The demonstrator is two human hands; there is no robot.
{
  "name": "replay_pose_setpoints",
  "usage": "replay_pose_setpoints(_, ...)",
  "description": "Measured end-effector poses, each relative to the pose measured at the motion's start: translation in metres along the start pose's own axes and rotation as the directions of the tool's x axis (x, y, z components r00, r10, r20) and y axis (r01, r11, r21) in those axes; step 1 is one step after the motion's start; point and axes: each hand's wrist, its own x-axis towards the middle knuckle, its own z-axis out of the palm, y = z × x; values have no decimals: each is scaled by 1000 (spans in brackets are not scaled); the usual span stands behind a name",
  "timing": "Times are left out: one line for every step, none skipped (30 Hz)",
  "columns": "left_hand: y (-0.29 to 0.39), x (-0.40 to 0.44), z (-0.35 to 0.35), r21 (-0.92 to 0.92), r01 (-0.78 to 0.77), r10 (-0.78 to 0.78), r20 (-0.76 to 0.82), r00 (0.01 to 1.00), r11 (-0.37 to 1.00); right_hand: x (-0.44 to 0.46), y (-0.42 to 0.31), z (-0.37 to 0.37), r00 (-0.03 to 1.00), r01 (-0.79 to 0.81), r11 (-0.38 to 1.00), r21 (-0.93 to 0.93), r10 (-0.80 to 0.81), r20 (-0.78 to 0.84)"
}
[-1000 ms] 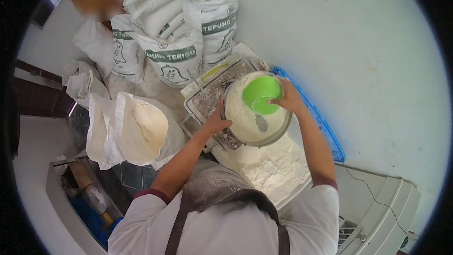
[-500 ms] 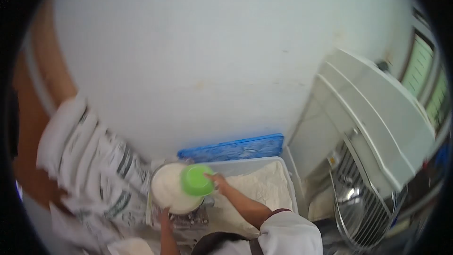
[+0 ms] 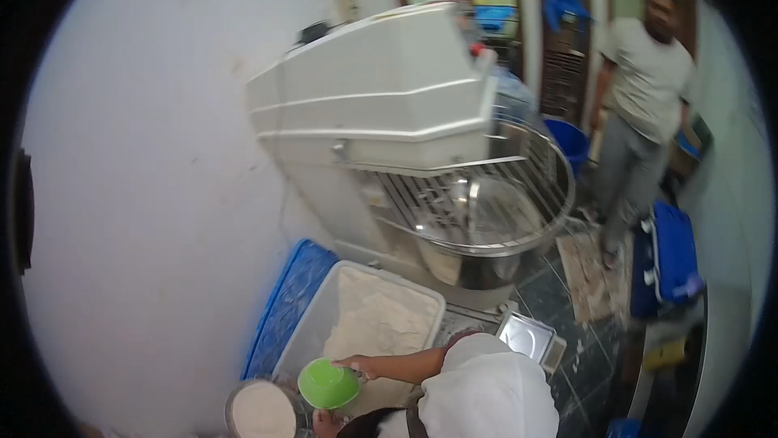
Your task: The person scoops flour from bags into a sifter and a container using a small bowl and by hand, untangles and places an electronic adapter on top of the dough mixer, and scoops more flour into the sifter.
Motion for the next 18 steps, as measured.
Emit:
replay_pose_setpoints(4,9,32,300,-61,95,-99,991,952,-17,16,-12,994,106,993,-49,-107,-8)
replay_pose_setpoints(5,10,54,324,-41,57,-39,998,945,-37,30,-20,978,205,974,-102,-208,-20)
replay_pose_setpoints(5,5,72,356,-68,72,2,997,932,-54,36,-20,966,245,966,-79,-250,-66)
replay_pose_setpoints(3,-6,87,381,-99,95,31,995,919,-70,40,-17,988,104,995,-7,-104,-113)
replay_pose_setpoints(0,-21,96,397,-134,126,47,991,908,-84,48,-12,989,-49,996,69,58,-135)
replay_pose_setpoints(-4,-37,105,409,-166,159,53,986,897,-101,56,-6,987,-39,995,86,52,-149)
replay_pose_setpoints(-6,-53,109,418,-200,194,59,979,886,-116,64,2,955,-94,995,-34,80,-285)
replay_pose_setpoints(-9,-70,113,419,-187,176,66,982,889,-132,72,12,903,-172,974,-144,98,-418)
replay_pose_setpoints(-14,-89,114,518,-167,140,91,986,839,-153,81,22,899,-174,975,-135,101,-427)
replay_pose_setpoints(-17,-106,115,613,-154,107,114,988,775,-173,89,33,918,-136,985,-107,84,-388)
replay_pose_setpoints(-18,-119,118,698,-147,76,132,988,701,-185,96,41,935,-98,992,-81,64,-349)
replay_pose_setpoints(-20,-131,124,770,-143,47,146,988,622,-186,106,38,933,-101,991,-86,64,-354)
replay_pose_setpoints(-20,-143,132,833,-133,18,147,989,537,-180,119,36,898,-121,987,-111,61,-435)
replay_pose_setpoints(-15,-160,147,850,-272,61,275,960,452,-183,125,51,864,-158,977,-142,67,-499)
replay_pose_setpoints(-9,-181,160,856,-376,109,362,926,355,-193,131,56,906,-130,978,-166,49,-421)
replay_pose_setpoints(-17,-191,162,847,-360,130,336,933,392,-219,121,75,947,-139,971,-195,73,-312)
replay_pose_setpoints(-5,-209,176,943,-213,77,199,977,257,-216,141,66,956,-103,977,-186,45,-291)
replay_pose_setpoints(3,-221,179,950,-215,44,211,977,227,-214,149,64,980,-99,956,-277,45,-195)
